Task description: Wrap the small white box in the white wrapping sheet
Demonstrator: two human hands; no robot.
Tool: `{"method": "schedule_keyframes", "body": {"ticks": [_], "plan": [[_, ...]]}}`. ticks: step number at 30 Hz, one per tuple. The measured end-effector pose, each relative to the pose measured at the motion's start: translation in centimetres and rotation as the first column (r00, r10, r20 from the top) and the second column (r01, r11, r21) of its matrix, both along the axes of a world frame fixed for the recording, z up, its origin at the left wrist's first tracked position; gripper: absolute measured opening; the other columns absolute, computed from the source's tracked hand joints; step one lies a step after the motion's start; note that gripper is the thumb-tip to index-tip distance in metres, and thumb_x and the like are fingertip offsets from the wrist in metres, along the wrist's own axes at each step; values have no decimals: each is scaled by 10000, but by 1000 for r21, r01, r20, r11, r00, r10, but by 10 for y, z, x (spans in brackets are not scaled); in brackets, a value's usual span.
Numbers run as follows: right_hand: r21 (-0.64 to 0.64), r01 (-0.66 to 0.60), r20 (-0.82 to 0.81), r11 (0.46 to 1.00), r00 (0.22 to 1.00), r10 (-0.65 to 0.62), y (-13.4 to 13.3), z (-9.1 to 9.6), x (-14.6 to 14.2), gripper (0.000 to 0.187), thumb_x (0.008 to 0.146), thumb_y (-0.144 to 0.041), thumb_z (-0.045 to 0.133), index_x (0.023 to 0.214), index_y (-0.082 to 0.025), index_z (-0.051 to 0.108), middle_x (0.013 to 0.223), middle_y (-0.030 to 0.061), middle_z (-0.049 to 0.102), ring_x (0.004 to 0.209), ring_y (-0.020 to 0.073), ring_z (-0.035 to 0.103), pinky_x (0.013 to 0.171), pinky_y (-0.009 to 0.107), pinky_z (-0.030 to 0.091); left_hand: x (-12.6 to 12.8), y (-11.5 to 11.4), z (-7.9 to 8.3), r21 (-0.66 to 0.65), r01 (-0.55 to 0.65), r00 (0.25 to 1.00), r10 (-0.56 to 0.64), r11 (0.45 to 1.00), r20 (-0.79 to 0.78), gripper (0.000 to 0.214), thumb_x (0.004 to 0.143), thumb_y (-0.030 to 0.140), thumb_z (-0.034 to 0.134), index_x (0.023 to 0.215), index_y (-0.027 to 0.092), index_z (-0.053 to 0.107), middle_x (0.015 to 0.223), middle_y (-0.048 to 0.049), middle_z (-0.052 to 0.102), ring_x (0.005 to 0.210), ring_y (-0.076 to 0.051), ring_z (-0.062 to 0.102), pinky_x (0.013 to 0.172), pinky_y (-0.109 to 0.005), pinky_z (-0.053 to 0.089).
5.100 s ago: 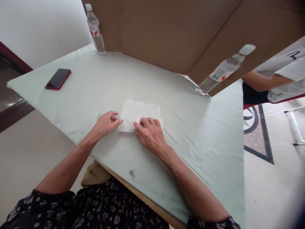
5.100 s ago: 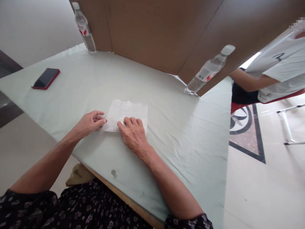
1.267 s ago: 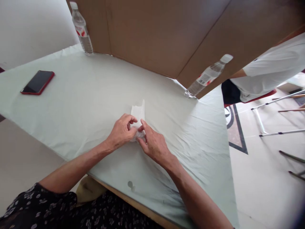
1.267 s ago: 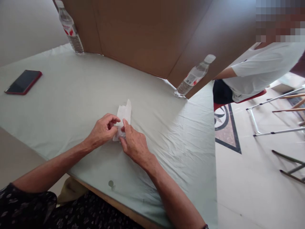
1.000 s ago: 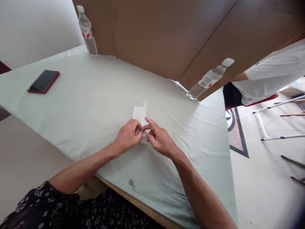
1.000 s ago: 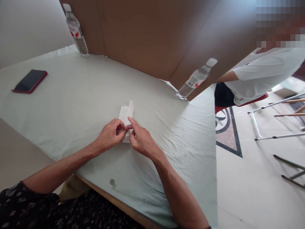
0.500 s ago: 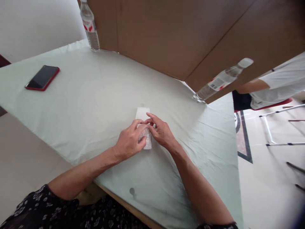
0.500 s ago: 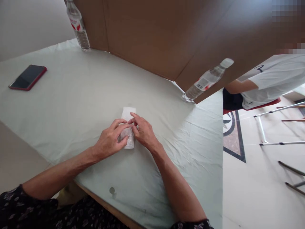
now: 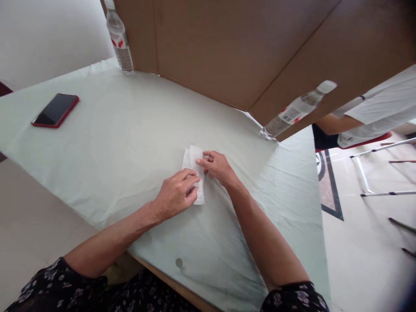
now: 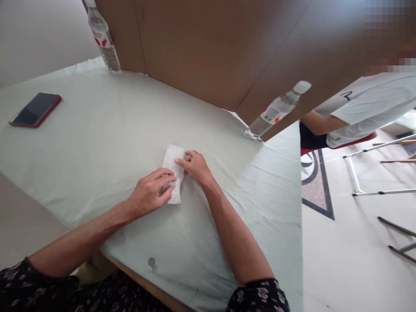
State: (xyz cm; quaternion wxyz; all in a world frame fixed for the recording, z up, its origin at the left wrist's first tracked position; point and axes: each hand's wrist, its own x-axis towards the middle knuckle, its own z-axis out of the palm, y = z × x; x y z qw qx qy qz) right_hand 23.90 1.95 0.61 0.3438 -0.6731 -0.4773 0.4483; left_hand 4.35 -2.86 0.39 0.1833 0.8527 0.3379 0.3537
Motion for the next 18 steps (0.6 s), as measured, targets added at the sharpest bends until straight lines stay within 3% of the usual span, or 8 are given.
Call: {"method": "schedule_keyframes", "body": {"ticks": [5,12,18], "plan": [[42,-107,-164,993,980,112,13,2,-10,306,616,-385,805,784,-168,669,697,-12,631,598,113,524,521,239,392,-1,1,1,-95,-5,1000,4,995,-5,306,844,107,545,1119,184,655,1076,-79,724,880,-187,696,783,-306,580],[135,-88,-368,987,920,132,-2,11,-16,291,634,-410,813,776,-177,714,739,-4,670,692,141,561,653,269,455,-3,1,2,-179,-9,999,2,984,-42,209,862,136,543,1033,199,646,1007,-59,708,805,-174,663,762,-305,563],[300,-146,-270,942,935,231,-38,27,-22,204,799,-389,744,769,-192,700,724,-14,639,682,131,555,669,268,448,-4,-6,6,-174,-280,956,257,944,-142,265,805,258,678,1044,196,581,1041,-75,627,946,-232,655,844,-371,571]]}}
